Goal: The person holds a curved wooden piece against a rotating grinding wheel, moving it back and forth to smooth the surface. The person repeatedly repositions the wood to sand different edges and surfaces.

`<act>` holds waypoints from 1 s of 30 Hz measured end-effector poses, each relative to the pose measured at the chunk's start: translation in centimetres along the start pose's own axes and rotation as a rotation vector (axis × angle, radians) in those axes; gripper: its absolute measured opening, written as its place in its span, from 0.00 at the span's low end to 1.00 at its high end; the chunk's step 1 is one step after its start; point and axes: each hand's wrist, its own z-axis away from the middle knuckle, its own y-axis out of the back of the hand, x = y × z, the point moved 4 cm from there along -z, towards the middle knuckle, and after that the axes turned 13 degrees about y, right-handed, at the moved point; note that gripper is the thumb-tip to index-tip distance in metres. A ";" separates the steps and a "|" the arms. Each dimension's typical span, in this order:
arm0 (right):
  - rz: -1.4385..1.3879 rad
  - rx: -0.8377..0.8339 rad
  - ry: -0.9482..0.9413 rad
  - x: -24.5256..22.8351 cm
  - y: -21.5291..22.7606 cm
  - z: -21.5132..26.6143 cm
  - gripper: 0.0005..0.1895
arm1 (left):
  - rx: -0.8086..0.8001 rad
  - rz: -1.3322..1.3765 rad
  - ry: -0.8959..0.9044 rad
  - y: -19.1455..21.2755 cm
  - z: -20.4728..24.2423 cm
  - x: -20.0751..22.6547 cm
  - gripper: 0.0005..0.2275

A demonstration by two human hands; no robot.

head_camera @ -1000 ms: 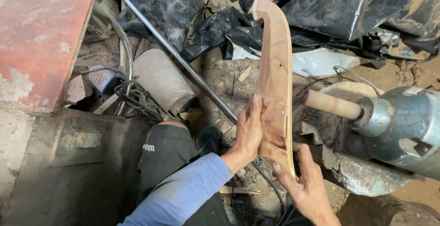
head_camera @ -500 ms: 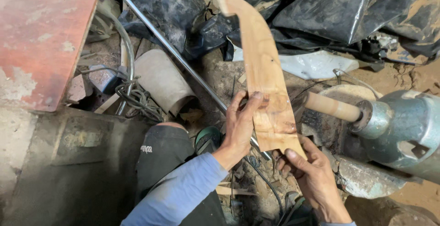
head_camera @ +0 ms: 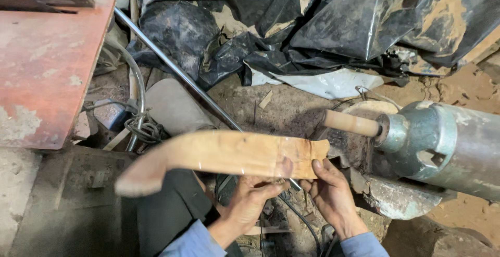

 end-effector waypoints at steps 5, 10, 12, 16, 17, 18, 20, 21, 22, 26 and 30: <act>0.048 -0.068 0.011 -0.7 1.6 -0.1 0.23 | -0.476 -0.025 0.215 1.3 -0.2 2.0 0.31; 0.167 0.099 0.008 -2.1 1.9 -0.5 0.27 | -0.381 -0.137 0.475 -1.2 -5.0 0.4 0.31; 0.161 0.166 0.019 -2.5 1.1 -0.5 0.28 | -0.355 -0.129 0.322 -2.7 -6.0 -0.4 0.29; 0.164 0.132 0.053 -2.6 -0.2 0.6 0.32 | -0.287 0.067 0.149 -4.2 -6.4 -2.8 0.22; 0.169 0.133 0.045 -2.6 -0.3 0.7 0.33 | -0.289 0.103 0.152 -4.5 -6.7 -3.2 0.21; 0.168 0.143 0.031 -2.6 -0.1 0.9 0.33 | -0.284 0.146 0.159 -4.7 -6.7 -3.9 0.20; 0.163 0.160 0.009 -2.7 0.2 1.0 0.32 | -0.364 0.266 0.145 -5.5 -6.9 -4.7 0.17; 0.203 0.159 0.026 -3.0 0.5 1.2 0.32 | -0.448 0.345 0.123 -6.1 -6.9 -4.7 0.18; 0.244 0.152 0.043 -3.5 0.7 1.2 0.31 | -0.531 0.423 0.094 -6.6 -7.0 -4.5 0.21; 0.256 0.174 0.132 -4.1 0.9 1.2 0.30 | -0.291 0.392 0.091 -7.7 -8.9 -3.2 0.16; 0.259 0.185 0.177 -5.0 1.7 0.5 0.29 | -0.316 0.446 0.079 -9.3 -9.5 -2.3 0.14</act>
